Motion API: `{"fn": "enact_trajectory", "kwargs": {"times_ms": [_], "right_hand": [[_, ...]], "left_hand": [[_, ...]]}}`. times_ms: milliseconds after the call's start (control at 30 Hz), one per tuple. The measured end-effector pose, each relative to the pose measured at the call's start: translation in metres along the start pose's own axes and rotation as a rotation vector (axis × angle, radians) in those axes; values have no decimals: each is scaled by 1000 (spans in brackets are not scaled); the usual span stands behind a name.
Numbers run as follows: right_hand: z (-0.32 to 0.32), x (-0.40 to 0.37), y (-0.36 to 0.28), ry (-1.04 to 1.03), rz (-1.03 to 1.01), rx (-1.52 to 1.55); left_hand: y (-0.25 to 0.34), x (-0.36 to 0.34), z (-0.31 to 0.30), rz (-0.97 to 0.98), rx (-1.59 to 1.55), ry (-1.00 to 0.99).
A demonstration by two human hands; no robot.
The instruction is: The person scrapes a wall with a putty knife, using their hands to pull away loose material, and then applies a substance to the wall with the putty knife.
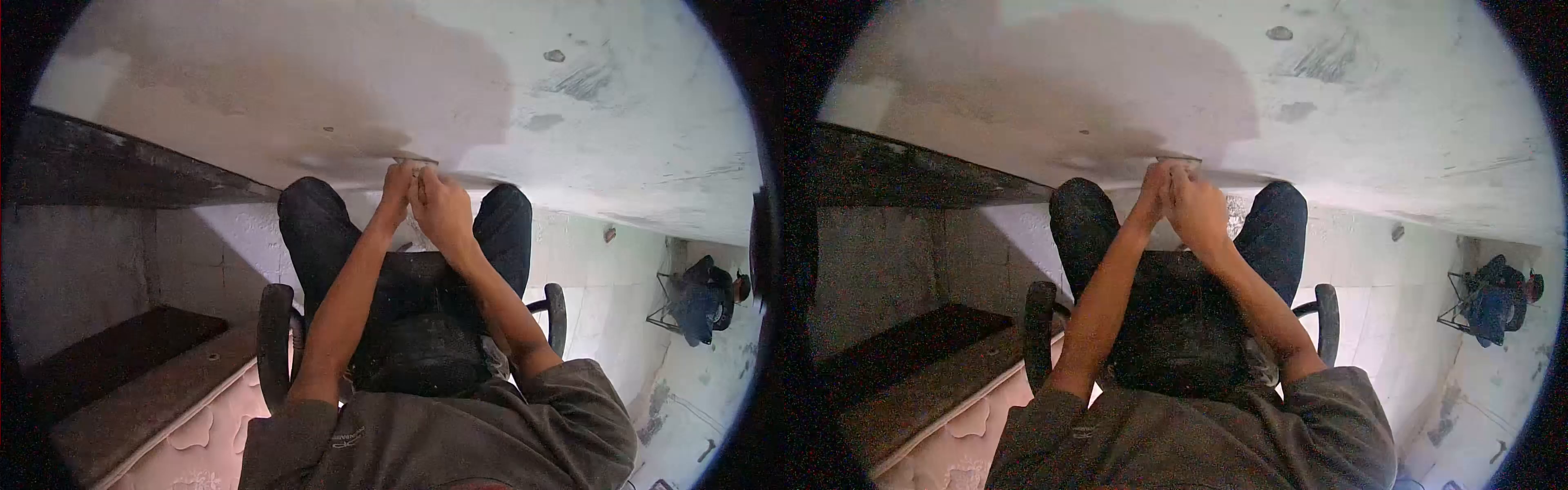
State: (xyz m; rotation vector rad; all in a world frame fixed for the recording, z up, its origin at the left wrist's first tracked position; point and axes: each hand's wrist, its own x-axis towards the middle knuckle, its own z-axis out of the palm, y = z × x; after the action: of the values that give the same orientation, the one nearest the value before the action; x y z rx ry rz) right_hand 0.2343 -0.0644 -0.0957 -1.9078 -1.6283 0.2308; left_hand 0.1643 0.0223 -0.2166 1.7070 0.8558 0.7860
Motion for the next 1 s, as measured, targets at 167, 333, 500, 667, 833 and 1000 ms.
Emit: {"fn": "enact_trajectory", "kwargs": {"times_ms": [167,333,500,667,833,1000], "right_hand": [[-1,-10,5,-11,-9,-4],[2,-11,5,97,-50,85],[-10,-10,0,45,-34,-4],[2,-11,24,20,-83,37],[-13,-46,8,-17,-33,-9],[-22,-65,24,-114,35,37]], "left_hand": [[16,-2,-3,20,340,-169],[-40,-3,11,-115,-466,64],[29,4,-2,-462,-488,39],[-14,4,10,-61,121,83],[13,-17,19,-348,-58,-44],[-17,-39,39,-514,-226,151]]}}
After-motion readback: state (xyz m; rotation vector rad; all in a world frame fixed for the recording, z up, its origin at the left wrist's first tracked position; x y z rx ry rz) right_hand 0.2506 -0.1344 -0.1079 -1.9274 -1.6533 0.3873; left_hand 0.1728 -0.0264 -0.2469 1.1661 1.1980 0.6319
